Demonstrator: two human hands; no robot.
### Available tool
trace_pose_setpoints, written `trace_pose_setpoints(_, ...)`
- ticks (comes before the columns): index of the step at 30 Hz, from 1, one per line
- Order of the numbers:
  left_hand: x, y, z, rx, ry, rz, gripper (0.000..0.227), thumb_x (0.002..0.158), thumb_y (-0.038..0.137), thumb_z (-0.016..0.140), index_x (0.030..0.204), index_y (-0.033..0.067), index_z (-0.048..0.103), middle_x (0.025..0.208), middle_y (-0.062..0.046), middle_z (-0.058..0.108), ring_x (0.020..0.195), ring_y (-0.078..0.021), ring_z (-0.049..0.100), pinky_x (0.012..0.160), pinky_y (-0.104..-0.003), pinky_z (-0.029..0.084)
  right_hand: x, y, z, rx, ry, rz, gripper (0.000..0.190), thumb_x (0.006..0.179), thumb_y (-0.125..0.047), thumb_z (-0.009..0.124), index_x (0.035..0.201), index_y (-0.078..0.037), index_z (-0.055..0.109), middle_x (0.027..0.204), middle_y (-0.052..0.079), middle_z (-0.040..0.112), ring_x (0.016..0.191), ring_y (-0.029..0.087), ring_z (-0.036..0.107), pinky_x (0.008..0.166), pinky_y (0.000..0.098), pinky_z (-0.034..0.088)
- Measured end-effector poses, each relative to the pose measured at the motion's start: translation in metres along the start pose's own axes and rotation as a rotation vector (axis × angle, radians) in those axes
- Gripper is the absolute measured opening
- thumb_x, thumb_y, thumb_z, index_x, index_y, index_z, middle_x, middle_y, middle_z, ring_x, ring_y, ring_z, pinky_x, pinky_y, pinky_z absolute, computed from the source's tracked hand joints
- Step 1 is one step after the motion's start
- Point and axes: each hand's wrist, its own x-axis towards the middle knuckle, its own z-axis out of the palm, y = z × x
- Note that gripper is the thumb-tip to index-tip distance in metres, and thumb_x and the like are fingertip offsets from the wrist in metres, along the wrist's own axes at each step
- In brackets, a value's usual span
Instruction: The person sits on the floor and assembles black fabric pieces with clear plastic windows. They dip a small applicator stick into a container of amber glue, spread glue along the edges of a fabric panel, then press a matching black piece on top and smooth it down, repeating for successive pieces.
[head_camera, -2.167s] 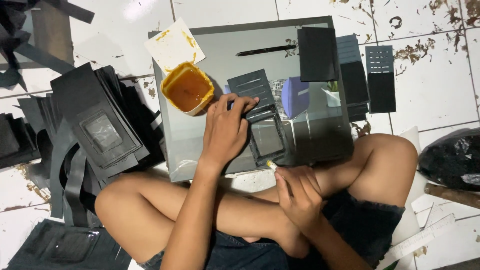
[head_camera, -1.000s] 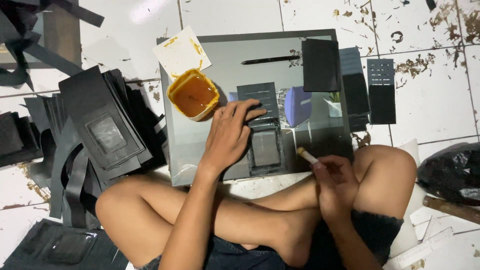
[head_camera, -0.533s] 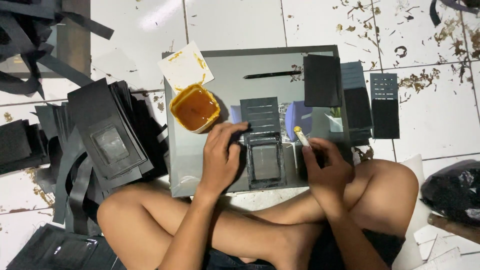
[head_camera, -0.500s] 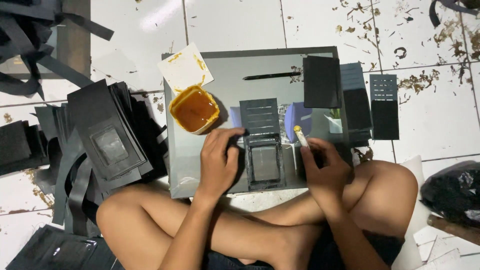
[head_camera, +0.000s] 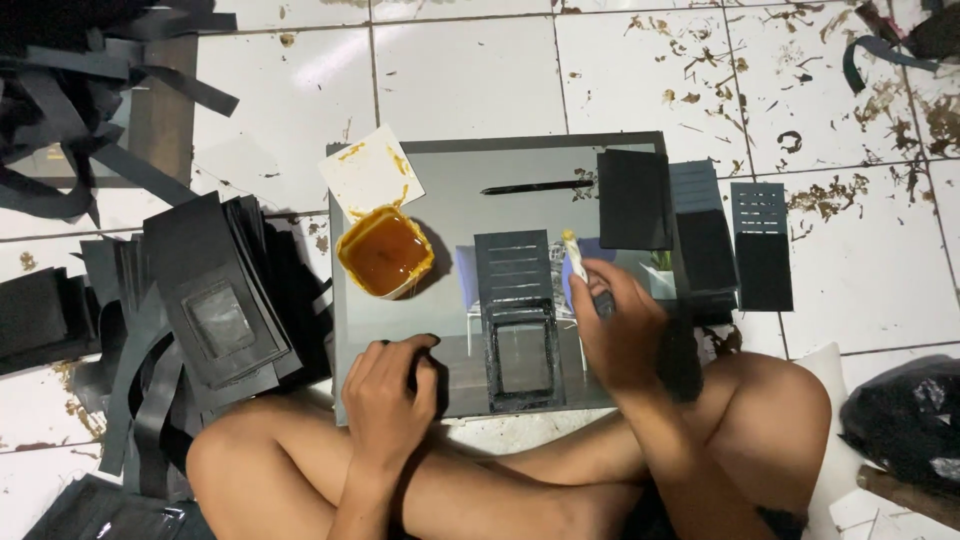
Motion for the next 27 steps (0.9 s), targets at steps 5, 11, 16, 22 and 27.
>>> trace_pose_setpoints(5,0.003,0.002,0.0,0.003,0.008,-0.013,0.021,0.078,0.004,0.065,0.097,0.0082,0.075,0.081,-0.004,0.072,0.069,-0.0207,0.058,0.071,-0.032,0.048,0.053,-0.002,0.033,-0.164,0.141,-0.185,0.022,0.085,0.003,0.081,0.105,-0.001,0.074,0.084,0.008,0.071,0.064,0.015,0.055,0.05,0.0264,0.042)
trace_pose_setpoints(11,0.003,-0.001,0.0,-0.003,0.01,-0.028,0.022,0.077,0.005,0.065,0.096,0.0104,0.074,0.076,-0.002,0.07,0.068,-0.0199,0.057,0.07,-0.032,0.048,0.061,0.002,0.045,-0.397,0.174,-0.248,0.015,0.088,-0.01,0.083,0.102,-0.009,0.077,0.091,0.002,0.072,0.069,0.015,0.051,0.055,0.029,0.038)
trace_pose_setpoints(16,0.005,0.0,0.0,-0.011,0.007,-0.015,0.023,0.077,0.005,0.063,0.096,0.0102,0.075,0.079,-0.002,0.072,0.069,-0.0201,0.058,0.073,-0.031,0.048,0.048,-0.039,0.02,-0.154,0.191,-0.262,0.015,0.091,-0.002,0.079,0.105,0.003,0.076,0.103,0.016,0.07,0.08,0.023,0.055,0.061,0.031,0.045)
trace_pose_setpoints(22,-0.008,-0.013,0.009,0.017,0.024,0.081,0.02,0.079,0.005,0.063,0.096,0.0078,0.073,0.081,-0.001,0.071,0.07,-0.0201,0.056,0.072,-0.031,0.045,0.004,-0.129,0.022,0.495,-0.511,0.564,0.052,0.097,-0.036,0.055,0.141,-0.009,0.06,0.107,0.012,0.079,0.04,0.007,0.04,0.033,0.0243,0.03)
trace_pose_setpoints(27,-0.007,-0.014,0.011,0.021,0.017,0.117,0.022,0.079,0.008,0.065,0.1,0.0102,0.073,0.084,0.0,0.069,0.075,-0.0211,0.056,0.075,-0.032,0.045,-0.026,-0.207,-0.06,1.0,-1.258,-0.127,0.027,0.109,-0.026,0.051,0.103,-0.007,0.069,0.1,0.006,0.071,0.105,0.019,0.066,0.101,0.0364,0.049)
